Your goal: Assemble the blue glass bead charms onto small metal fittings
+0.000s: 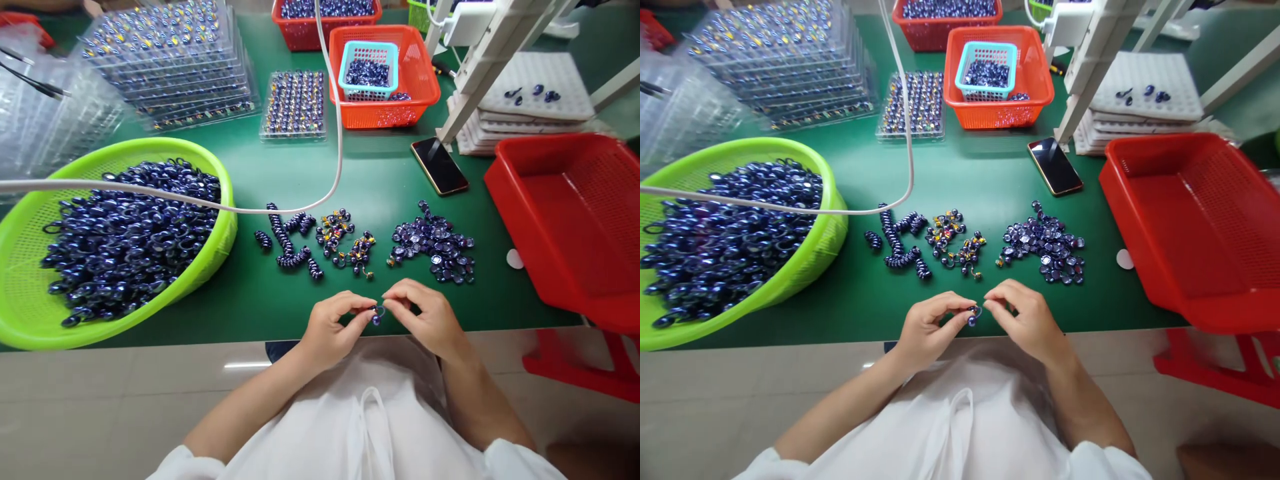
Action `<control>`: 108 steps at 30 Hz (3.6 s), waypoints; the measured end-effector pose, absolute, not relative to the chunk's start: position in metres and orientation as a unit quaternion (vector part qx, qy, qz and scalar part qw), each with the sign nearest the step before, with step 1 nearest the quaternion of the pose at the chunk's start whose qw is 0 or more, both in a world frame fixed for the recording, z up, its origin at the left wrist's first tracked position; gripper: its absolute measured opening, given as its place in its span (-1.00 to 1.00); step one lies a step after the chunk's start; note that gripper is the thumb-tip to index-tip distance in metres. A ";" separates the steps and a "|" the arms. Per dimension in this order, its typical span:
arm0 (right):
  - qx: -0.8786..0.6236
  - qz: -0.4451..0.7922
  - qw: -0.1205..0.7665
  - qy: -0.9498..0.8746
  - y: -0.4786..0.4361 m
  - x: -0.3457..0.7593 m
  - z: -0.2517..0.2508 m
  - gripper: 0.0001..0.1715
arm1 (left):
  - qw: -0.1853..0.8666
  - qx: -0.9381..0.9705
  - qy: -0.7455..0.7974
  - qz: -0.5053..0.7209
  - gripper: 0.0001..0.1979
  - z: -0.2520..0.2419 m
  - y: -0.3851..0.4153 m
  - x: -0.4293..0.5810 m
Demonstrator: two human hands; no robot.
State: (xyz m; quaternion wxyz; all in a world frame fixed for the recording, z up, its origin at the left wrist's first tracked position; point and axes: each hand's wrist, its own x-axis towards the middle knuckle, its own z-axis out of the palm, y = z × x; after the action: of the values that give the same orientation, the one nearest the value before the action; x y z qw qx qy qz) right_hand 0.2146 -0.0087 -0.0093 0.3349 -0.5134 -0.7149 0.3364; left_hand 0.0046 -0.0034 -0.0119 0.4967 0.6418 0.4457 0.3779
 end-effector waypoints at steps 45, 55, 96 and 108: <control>-0.577 0.204 0.468 -0.638 -0.008 0.167 -0.027 -0.78 | 0.752 0.264 0.361 0.484 -0.80 -0.016 0.000 0.019; -0.496 0.287 0.528 -0.627 -0.014 0.176 -0.025 -0.68 | 0.741 0.235 0.399 0.486 -0.76 -0.018 0.004 0.015; -0.461 0.605 0.452 -0.466 -0.005 0.179 -0.009 -0.80 | 0.511 0.589 0.413 0.470 -0.90 -0.007 0.000 -0.001; -0.426 0.573 0.504 -0.486 -0.008 0.172 -0.014 -0.81 | 0.469 0.605 0.386 0.514 -0.84 -0.009 -0.007 0.003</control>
State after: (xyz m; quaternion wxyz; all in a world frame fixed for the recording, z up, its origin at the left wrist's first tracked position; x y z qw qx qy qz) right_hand 0.1720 -0.0084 -0.0141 0.5040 -0.4257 -0.4862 0.5731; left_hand 0.0028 -0.0065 -0.0088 0.4693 0.6050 0.3862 0.5144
